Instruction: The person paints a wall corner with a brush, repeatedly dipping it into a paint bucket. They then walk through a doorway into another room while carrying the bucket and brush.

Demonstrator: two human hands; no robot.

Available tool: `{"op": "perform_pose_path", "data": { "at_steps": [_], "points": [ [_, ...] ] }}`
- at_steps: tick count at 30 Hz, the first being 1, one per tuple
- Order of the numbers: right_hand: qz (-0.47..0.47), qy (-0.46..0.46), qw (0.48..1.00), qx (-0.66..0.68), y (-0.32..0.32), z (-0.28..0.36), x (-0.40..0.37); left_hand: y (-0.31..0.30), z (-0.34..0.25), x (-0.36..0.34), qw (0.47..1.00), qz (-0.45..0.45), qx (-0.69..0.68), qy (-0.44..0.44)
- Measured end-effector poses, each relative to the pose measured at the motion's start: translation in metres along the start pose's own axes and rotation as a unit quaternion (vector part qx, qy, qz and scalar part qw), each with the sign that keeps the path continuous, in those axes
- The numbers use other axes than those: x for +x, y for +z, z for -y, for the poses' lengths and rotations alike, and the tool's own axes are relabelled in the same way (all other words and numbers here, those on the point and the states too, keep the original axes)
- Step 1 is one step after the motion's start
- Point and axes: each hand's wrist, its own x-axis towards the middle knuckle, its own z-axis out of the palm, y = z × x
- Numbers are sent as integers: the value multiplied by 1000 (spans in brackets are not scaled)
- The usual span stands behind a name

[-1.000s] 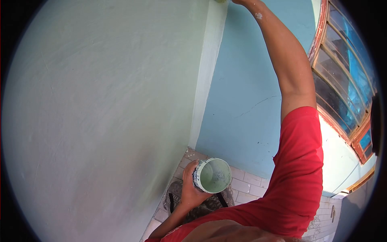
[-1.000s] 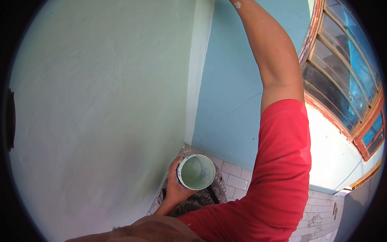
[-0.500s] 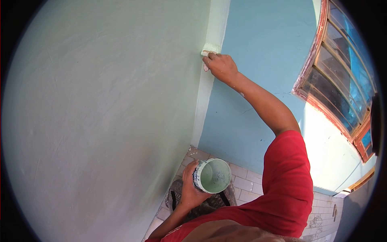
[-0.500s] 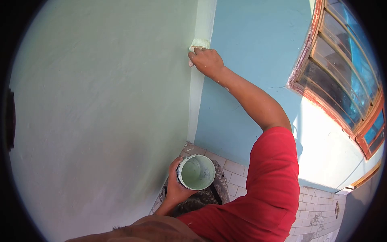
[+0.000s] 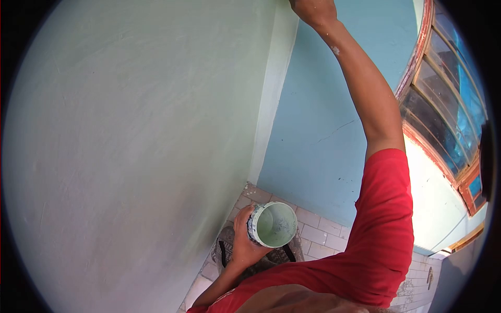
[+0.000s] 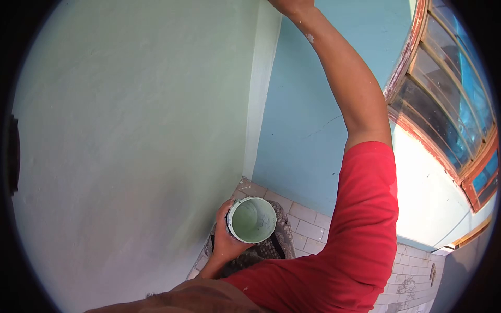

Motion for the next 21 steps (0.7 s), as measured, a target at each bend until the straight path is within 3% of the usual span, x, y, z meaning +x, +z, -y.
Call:
{"op": "perform_pose_path", "data": {
  "at_steps": [1, 4, 5, 12, 15, 17, 19, 21],
  "points": [
    [-66, -36, 997, -2, 5, 2, -6, 0, 0, 0, 1000, -1, 1, -2],
    [38, -54, 994, -82, 40, 26, -64, -1, -3, 3, 1000, 4, 12, 2],
    [2, -96, 992, -80, 56, 35, -96, 1, -3, 4, 1000, 2, 10, 5],
    [155, -114, 981, 24, 90, 122, -250, 1, -3, 3, 1000, 9, 16, 8],
    [215, -72, 968, 106, 75, 128, -243, 0, -4, -1, 1000, 9, 12, 18],
    [378, 93, 903, 182, 48, 112, -199, -1, -4, 1, 1000, 12, 16, 15],
    [377, 100, 906, 166, 41, 85, -163, -2, -4, -6, 1000, 12, 17, 13],
    [311, 103, 928, 180, 48, 45, -129, -1, -2, -6, 1000, 12, 13, 5]
  ]
}}
